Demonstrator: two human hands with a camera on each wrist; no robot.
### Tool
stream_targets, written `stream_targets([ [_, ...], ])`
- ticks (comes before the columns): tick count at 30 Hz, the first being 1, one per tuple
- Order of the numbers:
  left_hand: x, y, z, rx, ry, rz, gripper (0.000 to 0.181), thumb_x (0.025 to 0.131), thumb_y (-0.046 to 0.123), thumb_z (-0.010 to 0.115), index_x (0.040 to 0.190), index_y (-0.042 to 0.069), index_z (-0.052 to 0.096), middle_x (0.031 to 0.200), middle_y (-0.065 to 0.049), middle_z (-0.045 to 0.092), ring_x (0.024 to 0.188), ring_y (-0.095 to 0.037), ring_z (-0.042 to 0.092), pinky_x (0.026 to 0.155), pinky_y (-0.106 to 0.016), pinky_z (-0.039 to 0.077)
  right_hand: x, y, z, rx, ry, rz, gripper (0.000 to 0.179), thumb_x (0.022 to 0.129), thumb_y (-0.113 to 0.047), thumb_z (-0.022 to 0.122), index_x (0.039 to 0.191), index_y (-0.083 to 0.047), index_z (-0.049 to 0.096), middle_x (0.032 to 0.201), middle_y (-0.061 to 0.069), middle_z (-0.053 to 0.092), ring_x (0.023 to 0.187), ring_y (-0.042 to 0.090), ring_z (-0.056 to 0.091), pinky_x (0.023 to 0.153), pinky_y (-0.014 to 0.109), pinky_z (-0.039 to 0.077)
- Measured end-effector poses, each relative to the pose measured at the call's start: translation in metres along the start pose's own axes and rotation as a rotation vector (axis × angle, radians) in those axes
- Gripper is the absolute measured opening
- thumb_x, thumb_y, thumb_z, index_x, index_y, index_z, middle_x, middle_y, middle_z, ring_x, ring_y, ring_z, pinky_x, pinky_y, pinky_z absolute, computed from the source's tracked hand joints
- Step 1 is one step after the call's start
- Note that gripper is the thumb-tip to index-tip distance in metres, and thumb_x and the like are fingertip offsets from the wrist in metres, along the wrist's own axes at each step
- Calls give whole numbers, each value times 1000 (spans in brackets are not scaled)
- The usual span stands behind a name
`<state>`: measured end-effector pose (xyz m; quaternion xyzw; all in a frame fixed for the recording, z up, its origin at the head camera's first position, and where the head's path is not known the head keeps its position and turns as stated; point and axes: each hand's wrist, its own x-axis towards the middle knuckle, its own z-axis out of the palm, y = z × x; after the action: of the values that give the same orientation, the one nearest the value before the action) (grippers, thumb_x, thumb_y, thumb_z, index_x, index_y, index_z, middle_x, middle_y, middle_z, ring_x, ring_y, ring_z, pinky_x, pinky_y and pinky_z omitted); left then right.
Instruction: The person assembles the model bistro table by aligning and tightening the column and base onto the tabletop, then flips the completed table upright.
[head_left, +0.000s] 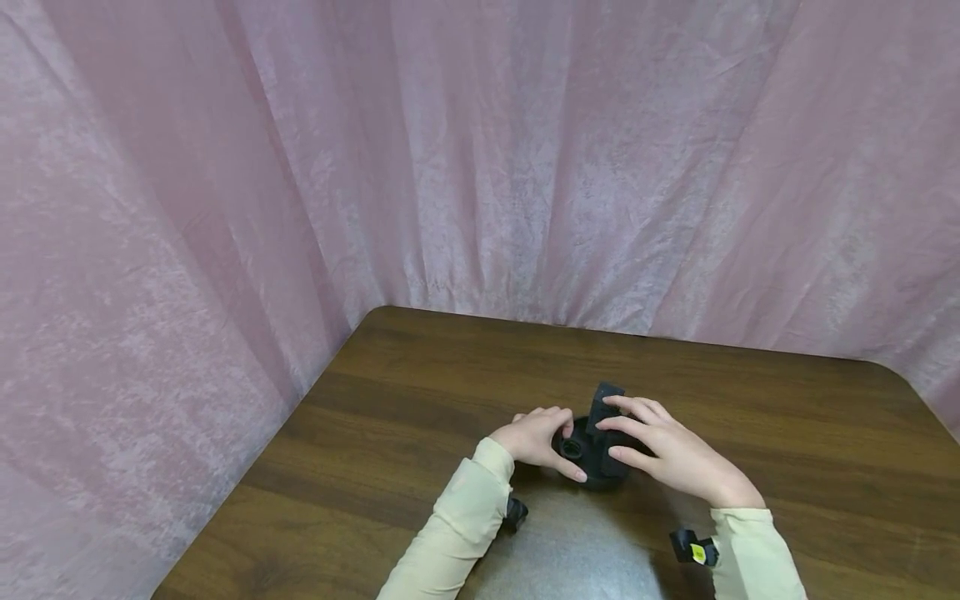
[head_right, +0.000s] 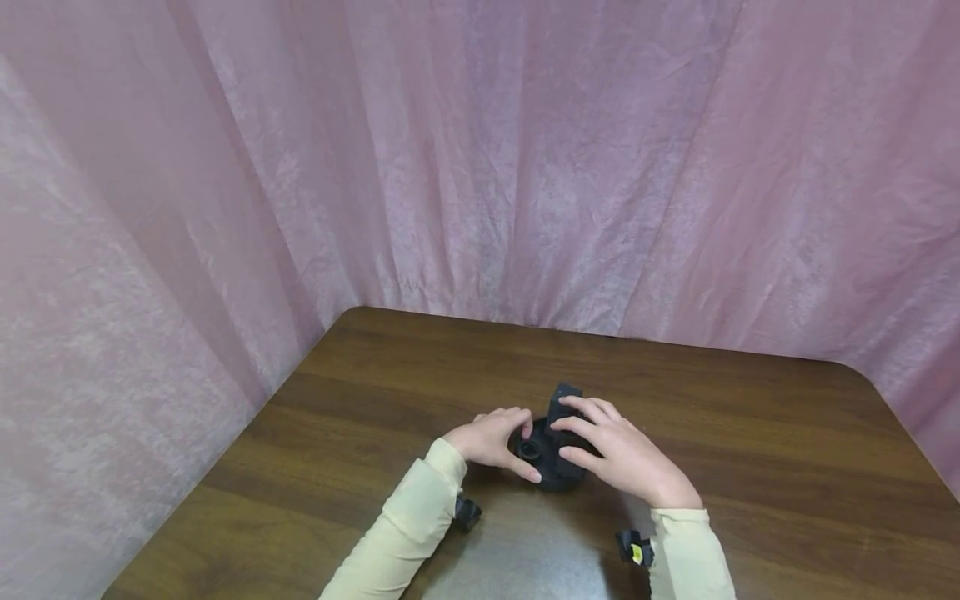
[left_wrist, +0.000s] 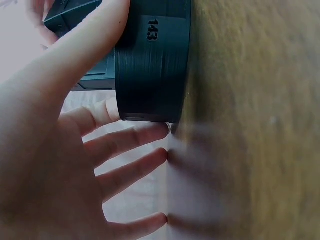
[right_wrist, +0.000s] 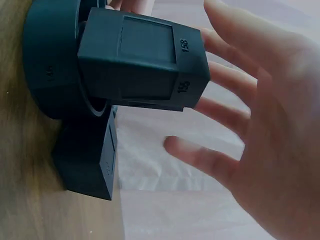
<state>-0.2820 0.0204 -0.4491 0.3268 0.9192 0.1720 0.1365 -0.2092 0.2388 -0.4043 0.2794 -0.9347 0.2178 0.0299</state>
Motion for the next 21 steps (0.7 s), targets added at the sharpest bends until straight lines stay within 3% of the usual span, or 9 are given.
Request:
stream_targets([
  [4, 1, 0, 1, 0, -2, -1, 57, 61, 61, 70, 88, 19, 44, 84, 11, 45, 77, -8, 43, 66, -28, 29, -2, 1, -3, -16, 3, 14, 37, 89, -42, 50, 121, -24, 54, 131, 1, 46, 121, 24, 43, 90, 46, 40],
  [10, 3, -1, 1, 8, 6, 1, 57, 60, 61, 70, 88, 20, 43, 85, 11, 46, 78, -7, 43, 66, -28, 30, -5, 3, -10, -24, -19, 44, 44, 88, -45, 49, 127, -24, 48, 124, -1, 50, 115, 23, 49, 87, 45, 42],
  [16, 2, -3, 1, 0, 17, 4, 57, 59, 61, 72, 87, 20, 43, 83, 10, 46, 76, -7, 43, 65, -27, 29, -12, 6, -21, 39, -119, 150, 54, 85, -47, 53, 133, -25, 39, 116, 5, 58, 104, 23, 56, 77, 40, 46],
  [21, 2, -4, 1, 1, 29, 6, 57, 58, 61, 72, 86, 20, 43, 83, 10, 46, 77, -7, 43, 65, -27, 29, -14, 2, -32, 101, -183, 132, 54, 85, -42, 55, 133, -24, 36, 100, -1, 62, 87, 13, 61, 66, 27, 46],
])
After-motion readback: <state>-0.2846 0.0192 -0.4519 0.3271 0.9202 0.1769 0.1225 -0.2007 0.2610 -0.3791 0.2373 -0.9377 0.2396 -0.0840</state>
